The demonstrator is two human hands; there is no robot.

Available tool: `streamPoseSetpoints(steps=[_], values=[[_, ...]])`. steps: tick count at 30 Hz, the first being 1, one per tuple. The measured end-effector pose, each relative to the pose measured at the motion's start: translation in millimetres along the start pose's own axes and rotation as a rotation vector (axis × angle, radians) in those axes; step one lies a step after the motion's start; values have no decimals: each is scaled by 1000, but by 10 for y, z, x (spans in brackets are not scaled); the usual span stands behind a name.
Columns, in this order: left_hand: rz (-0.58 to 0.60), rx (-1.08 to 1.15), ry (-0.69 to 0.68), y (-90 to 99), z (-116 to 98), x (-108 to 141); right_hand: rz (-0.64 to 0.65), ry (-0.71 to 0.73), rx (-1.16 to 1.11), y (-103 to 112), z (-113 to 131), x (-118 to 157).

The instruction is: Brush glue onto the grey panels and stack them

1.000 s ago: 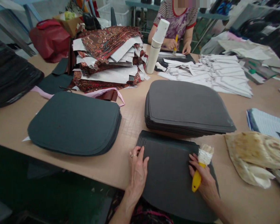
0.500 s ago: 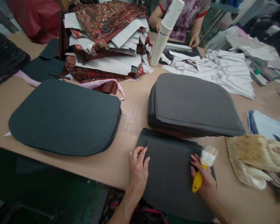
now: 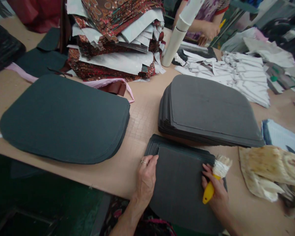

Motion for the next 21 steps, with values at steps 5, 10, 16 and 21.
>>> streamPoseSetpoints(steps=[5,10,16,21], values=[[-16,-37,-8,36,-32,-51,-5,-10,18,2,-34,23],[-16,-65,-19,25,-37,-66,-5,-28,3,-8,-10,0],[34,-80,-29,-12,-36,-72,-27,-47,17,-8,1,-36],[81,-144,-33,-13,-49,-119,5,-15,50,-15,20,-28]])
Point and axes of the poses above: each hand's wrist, its own x-axis away from the middle knuckle, its own y-axis out of the back of the hand, z = x × y, the point moved 6 cm from there along -x, towards the middle knuckle, and after that the axes turned 15 degrees about -x, right-handed, at the moved point
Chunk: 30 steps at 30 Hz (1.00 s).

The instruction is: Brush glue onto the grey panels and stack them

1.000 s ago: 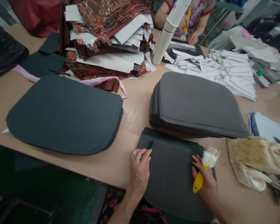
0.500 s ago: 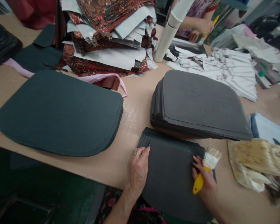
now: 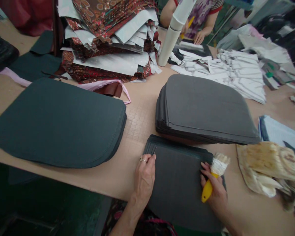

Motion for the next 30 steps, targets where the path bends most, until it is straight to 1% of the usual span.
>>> streamPoseSetpoints(steps=[6,8,11,13,15,17,19,21,22,23,24,25,28,30], values=[[-7,-64,-18,80,-13,-74,-20,-34,-1,-43,-65,23],[-31,-122,-87,97,-80,-81,-3,-31,-36,-52,-59,10],[-50,-170,-270,74,-267,-48,25,1,-88,-36,4,-51],[-2,-193,-397,-1,-398,-4,42,20,-109,-30,95,-116],[61,-255,-472,-100,-479,31,44,35,-126,-53,250,-192],[97,-347,-501,-190,-503,43,24,41,-148,-116,460,-275],[95,-432,-518,-252,-493,40,8,36,-179,-214,659,-362],[73,-490,-537,-295,-470,27,24,32,-212,-308,759,-435],[61,-507,-542,-314,-456,17,35,28,-226,-326,746,-455],[51,-516,-549,-333,-444,6,39,14,-237,-313,679,-458],[41,-518,-552,-352,-435,-6,21,-19,-242,-257,560,-439],[33,-515,-554,-368,-429,-20,-25,-78,-244,-160,391,-395],[20,-459,-556,-367,-428,-62,-252,-322,-242,250,-207,-93],[-11,-386,-515,-274,-402,-86,-351,-416,-249,441,-471,172]])
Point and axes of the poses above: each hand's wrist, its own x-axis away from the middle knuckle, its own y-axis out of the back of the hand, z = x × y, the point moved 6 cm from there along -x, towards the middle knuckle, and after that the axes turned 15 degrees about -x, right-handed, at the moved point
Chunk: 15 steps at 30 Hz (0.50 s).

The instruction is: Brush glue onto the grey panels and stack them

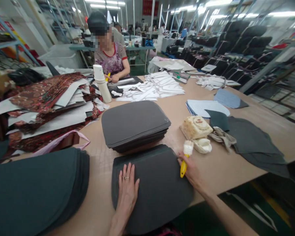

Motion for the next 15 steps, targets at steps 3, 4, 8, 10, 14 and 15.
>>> streamPoseSetpoints(steps=[3,4,8,10,14,15], values=[[-90,76,219,180,233,131,-68,-143,-104,175,-255,229],[-92,99,322,211,330,220,-82,-189,-159,161,-298,314],[60,218,556,101,540,599,-122,-221,-299,-22,-244,498],[89,232,493,42,516,651,-131,-198,-303,-79,-168,483],[-38,38,382,187,397,509,-123,-122,-221,-22,-51,385],[-73,-25,365,262,336,460,-126,-77,-180,12,-12,368]])
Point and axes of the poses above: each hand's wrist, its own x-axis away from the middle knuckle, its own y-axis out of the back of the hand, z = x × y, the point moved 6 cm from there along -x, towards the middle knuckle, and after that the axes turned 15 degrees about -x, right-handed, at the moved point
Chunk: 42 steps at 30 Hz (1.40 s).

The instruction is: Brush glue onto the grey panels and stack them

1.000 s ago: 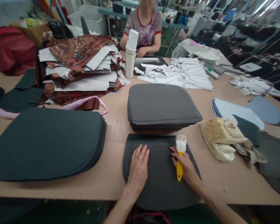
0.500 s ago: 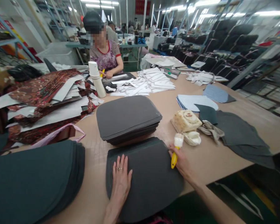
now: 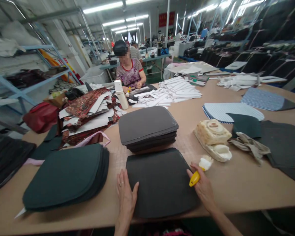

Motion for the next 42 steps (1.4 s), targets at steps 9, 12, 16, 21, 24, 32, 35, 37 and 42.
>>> streamPoseSetpoints(steps=[9,12,16,21,24,32,35,37,42], values=[[198,27,-226,-93,-897,362,213,561,40,-658,219,86],[142,71,-182,-17,-789,352,282,598,105,-920,-6,103],[-55,68,-4,681,-139,-8,284,592,147,-951,-176,72],[-191,-112,202,1399,1023,-531,238,461,30,-839,-50,20],[-128,-100,195,1344,1439,-603,209,420,2,-827,36,4],[-33,69,122,1181,1763,-714,109,437,34,-833,152,-28],[-34,158,132,1183,1903,-818,152,403,55,-822,195,-69],[-48,221,157,1211,1963,-864,176,372,48,-828,295,-80],[-136,376,202,1463,1751,-801,124,236,-31,-1116,1076,176]])
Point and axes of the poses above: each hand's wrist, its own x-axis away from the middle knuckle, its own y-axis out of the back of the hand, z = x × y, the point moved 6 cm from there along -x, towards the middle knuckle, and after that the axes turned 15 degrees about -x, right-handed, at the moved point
